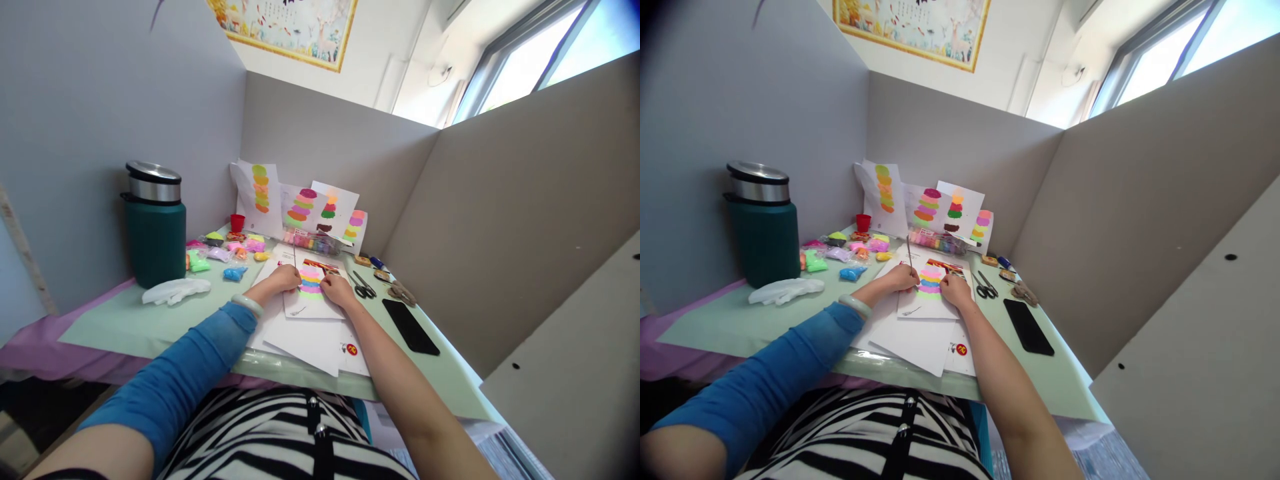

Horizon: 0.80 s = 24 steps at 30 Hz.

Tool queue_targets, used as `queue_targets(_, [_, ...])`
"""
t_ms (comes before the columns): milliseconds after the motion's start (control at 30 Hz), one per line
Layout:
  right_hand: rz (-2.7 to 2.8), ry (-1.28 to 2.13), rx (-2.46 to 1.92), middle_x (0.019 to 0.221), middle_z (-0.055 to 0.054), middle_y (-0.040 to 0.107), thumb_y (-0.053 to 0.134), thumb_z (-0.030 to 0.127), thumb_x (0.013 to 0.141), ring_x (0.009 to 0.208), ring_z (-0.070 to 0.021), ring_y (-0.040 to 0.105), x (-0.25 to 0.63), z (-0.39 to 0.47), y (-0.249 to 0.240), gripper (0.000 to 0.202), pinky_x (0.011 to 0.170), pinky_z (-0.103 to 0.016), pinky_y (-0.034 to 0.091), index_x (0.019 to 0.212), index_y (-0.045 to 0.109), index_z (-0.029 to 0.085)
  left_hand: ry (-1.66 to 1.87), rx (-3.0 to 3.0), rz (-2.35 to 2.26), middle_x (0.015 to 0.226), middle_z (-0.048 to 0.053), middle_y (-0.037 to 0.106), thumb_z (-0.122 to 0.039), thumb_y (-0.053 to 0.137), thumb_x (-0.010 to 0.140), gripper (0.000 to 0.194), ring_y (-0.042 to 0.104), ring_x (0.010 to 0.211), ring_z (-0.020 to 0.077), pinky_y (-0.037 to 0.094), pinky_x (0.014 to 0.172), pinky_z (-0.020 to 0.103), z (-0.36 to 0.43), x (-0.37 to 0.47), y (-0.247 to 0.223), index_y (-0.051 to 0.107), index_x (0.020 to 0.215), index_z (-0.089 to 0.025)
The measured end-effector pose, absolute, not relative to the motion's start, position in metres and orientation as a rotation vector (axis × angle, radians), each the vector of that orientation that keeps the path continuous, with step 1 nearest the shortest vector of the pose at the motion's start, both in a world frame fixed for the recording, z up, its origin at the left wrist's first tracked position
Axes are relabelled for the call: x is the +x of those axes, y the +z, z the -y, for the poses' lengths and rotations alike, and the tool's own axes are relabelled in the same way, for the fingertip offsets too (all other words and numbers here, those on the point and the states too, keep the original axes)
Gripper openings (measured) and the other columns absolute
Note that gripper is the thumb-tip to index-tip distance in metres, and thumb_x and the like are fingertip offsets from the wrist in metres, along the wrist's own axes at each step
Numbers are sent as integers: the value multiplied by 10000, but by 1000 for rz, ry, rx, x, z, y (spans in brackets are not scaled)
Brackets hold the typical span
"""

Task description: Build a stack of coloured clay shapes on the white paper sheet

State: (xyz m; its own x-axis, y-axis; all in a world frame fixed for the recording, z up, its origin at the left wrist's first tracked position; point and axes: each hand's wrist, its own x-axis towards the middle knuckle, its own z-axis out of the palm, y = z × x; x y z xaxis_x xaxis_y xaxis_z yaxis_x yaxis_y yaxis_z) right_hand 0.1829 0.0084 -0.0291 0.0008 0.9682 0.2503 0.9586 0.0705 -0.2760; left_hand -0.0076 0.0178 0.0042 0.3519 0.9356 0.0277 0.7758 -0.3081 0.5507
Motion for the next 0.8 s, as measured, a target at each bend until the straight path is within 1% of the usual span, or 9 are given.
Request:
queue_targets(167, [1993, 34, -1906, 944, -49, 679, 455, 247, 835, 848, -168, 580, 184, -10, -31, 234, 649, -222, 344, 891, 678, 198, 496, 2203, -1484, 570, 33, 629, -248, 544, 701, 153, 542, 528, 142, 379, 530, 228, -18, -7, 4, 662, 697, -151])
queue_targets(433, [1996, 35, -1898, 946, -46, 680, 456, 244, 834, 849, -167, 583, 184, -9, -30, 230, 645, -220, 346, 877, 678, 200, 496, 2203, -1476, 550, 30, 600, -231, 545, 687, 126, 537, 537, 148, 366, 524, 232, -16, -7, 5, 643, 668, -155])
queue_targets(667, [1997, 32, -1910, 953, -46, 679, 456, 245, 838, 854, -167, 586, 183, -8, -29, 235, 645, -219, 347, 893, 679, 197, 478, 2186, -1489, 545, 27, 605, -244, 551, 680, 132, 538, 545, 147, 364, 518, 225, -17, -7, 5, 649, 666, -158])
queue_targets(800, [1989, 43, -1909, 940, -45, 681, 458, 242, 827, 850, -171, 585, 183, -8, -29, 232, 647, -223, 347, 875, 681, 202, 486, 2150, -1517, 576, 38, 636, -261, 546, 689, 174, 551, 544, 153, 374, 526, 230, -16, -5, 6, 673, 732, -149])
